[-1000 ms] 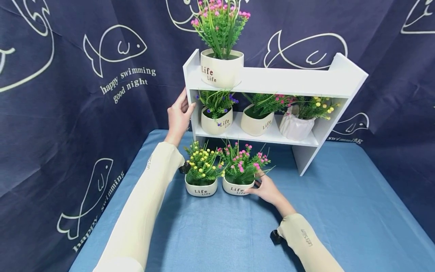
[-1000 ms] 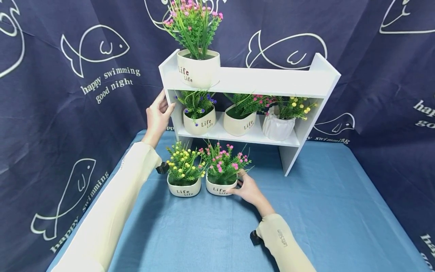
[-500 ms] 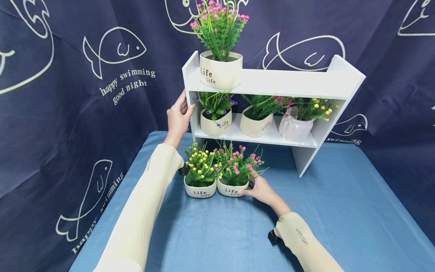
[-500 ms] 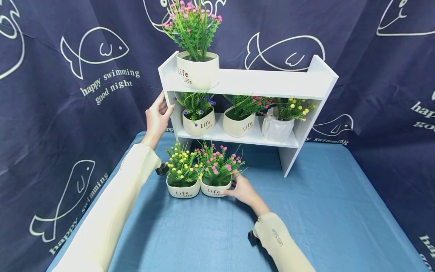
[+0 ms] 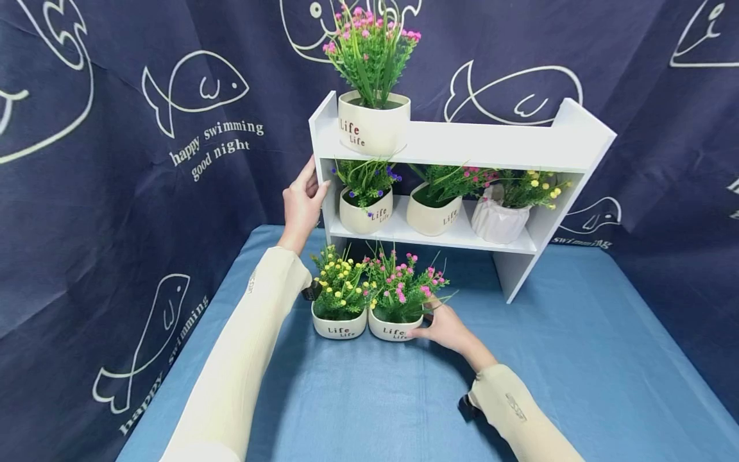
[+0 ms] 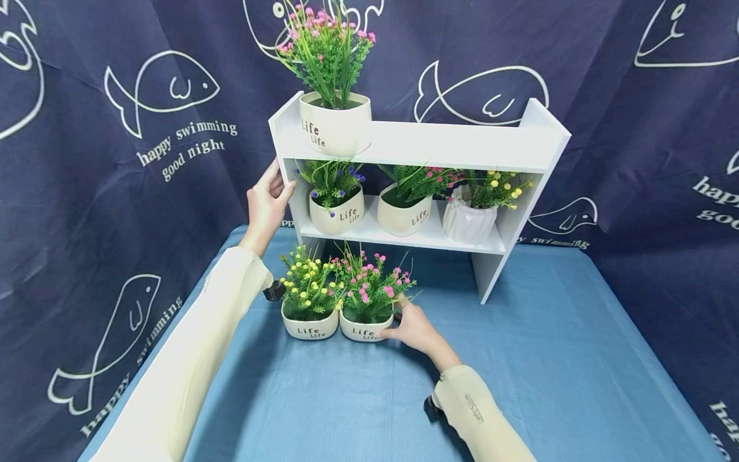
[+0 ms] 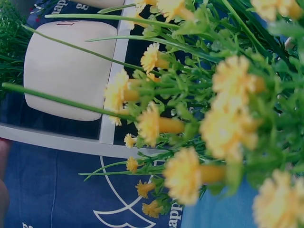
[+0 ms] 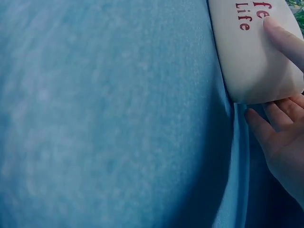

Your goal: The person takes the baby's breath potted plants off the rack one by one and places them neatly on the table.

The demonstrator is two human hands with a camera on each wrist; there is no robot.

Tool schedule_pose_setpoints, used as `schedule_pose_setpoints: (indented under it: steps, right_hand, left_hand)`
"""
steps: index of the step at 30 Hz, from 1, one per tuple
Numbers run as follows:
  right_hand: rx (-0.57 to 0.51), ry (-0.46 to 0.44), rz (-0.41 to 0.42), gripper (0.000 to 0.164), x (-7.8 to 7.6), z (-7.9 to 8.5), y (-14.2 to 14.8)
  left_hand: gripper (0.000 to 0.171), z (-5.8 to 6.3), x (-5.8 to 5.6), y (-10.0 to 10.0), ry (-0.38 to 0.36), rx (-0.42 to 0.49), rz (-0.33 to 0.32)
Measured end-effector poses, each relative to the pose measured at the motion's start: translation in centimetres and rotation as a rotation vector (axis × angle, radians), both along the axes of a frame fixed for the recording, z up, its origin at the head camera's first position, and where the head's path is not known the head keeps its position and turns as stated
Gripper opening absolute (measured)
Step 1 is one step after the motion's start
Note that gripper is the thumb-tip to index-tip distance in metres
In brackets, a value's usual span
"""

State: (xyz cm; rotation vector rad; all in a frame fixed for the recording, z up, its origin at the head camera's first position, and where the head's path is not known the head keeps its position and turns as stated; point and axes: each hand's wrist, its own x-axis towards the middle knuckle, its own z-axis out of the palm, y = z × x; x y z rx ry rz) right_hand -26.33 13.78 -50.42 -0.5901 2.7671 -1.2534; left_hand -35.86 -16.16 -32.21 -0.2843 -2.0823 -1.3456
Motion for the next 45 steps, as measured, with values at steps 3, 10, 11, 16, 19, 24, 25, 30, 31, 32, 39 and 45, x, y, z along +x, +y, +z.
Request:
schedule_pose_setpoints:
  steps: [3,10,11,16,19,24,25,30,31,32,39,45]
  right_hand:
    - [0.038,0.024,0.033,0.078,0.2,0.3,0.4]
    - [0.266,0.081,0.108,0.088,0.3,4.7,2.3]
    - [0.301,0.082,0.109,0.085,0.2,5.8,2.6]
    - [0.415,0.118,0.118,0.075,0.0,11.9,4.0]
    - [0.405,0.183,0.082,0.064,0.4,15.2,4.3]
    - [0.248,0.251,0.000,0.053,1.2,19.3,3.9]
    - [0.206,0.264,-0.020,0.051,1.4,19.9,3.8]
    - [-0.008,0.364,-0.113,0.045,1.5,22.1,2.5]
    - [-0.042,0.376,-0.131,0.045,1.4,22.6,2.2]
    - [-0.075,0.386,-0.147,0.045,1.2,23.0,1.9]
    - [-0.258,0.413,-0.252,0.051,0.0,24.9,0.1]
    - [-0.348,0.371,-0.254,0.058,-1.1,25.4,-1.4]
  left_hand:
    - [0.057,-0.1,0.0,0.1,-0.009,0.001,-0.005]
    - [0.056,-0.3,0.0,0.1,-0.004,0.003,-0.001]
    - [0.057,-0.3,0.0,0.1,-0.002,0.006,-0.001]
    - [0.056,-0.1,0.1,-0.1,0.012,0.000,0.006]
    - [0.056,-0.1,0.1,-0.1,0.010,-0.006,0.005]
    - [0.056,0.0,0.1,-0.2,0.009,0.001,0.002]
    - [0.056,0.0,0.2,-0.2,0.010,0.000,0.001]
    - [0.055,-0.1,0.0,-0.1,0.026,0.007,-0.011]
    - [0.055,-0.1,0.0,-0.1,0.027,0.014,-0.015]
    - [0.055,-0.1,-0.1,-0.1,0.029,0.021,-0.020]
    - [0.055,-0.1,-0.3,-0.1,0.018,0.026,-0.019]
    - [0.055,-0.2,0.0,-0.3,0.015,0.016,-0.028]
